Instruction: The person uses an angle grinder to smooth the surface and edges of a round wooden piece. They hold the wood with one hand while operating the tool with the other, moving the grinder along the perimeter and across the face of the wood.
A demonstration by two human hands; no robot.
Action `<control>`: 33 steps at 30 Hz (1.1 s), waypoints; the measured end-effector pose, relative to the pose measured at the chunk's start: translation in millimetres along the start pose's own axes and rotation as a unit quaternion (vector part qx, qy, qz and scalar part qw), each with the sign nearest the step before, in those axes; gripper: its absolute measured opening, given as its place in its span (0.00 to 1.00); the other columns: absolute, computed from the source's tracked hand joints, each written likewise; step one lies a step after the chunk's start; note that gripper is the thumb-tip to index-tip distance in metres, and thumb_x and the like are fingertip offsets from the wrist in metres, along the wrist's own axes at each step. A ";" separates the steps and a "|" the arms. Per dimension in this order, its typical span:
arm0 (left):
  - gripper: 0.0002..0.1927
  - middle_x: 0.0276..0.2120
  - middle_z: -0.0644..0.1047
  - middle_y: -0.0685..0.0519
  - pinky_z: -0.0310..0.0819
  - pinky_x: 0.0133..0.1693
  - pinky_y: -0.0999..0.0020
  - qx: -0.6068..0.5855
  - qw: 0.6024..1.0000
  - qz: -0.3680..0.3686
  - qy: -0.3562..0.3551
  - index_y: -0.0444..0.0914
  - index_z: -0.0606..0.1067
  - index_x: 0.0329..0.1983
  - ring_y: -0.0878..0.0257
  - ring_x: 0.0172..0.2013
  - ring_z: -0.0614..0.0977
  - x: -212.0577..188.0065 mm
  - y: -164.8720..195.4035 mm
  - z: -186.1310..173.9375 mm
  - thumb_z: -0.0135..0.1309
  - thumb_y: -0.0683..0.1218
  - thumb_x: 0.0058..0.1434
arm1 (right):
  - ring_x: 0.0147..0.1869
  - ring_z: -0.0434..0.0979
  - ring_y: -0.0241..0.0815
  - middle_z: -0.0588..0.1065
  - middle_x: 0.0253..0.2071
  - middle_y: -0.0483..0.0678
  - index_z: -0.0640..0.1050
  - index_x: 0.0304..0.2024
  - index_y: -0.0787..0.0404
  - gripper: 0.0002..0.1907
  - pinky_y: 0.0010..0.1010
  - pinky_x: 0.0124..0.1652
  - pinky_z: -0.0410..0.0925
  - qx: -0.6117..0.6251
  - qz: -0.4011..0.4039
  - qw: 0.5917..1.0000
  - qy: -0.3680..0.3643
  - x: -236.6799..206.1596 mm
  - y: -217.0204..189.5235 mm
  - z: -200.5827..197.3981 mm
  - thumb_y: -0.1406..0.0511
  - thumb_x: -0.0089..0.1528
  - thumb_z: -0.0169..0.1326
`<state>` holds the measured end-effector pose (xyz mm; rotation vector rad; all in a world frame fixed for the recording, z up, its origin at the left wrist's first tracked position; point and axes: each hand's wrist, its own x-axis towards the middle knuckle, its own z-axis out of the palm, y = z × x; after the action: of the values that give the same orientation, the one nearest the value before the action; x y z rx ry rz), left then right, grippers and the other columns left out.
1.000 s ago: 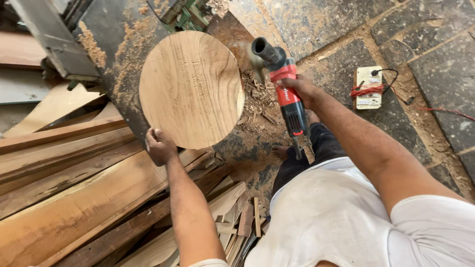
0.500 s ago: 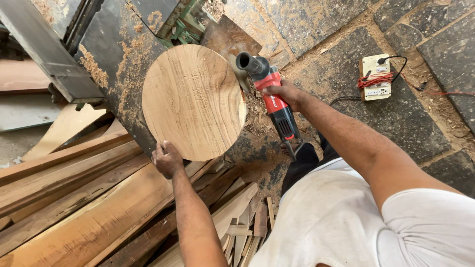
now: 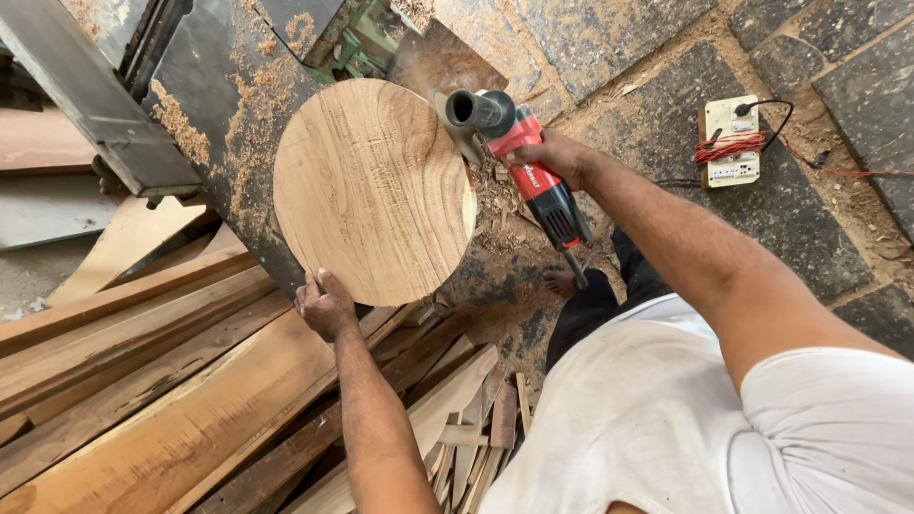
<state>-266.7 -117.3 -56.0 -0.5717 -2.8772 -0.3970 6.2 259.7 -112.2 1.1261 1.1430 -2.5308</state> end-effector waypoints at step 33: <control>0.21 0.39 0.80 0.42 0.76 0.46 0.50 -0.056 0.994 0.080 0.051 0.29 0.82 0.47 0.42 0.43 0.81 22.2 -10.9 -2.3 0.54 0.52 0.64 | 0.38 0.80 0.44 0.77 0.40 0.52 0.70 0.57 0.59 0.32 0.38 0.40 0.78 -0.023 -0.017 0.999 -0.016 -17.1 11.3 0.5 0.60 0.51 0.63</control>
<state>-290.9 -120.0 -51.2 -0.7714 -2.7001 -0.5491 22.7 248.6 -106.9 1.0598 1.2161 -2.5241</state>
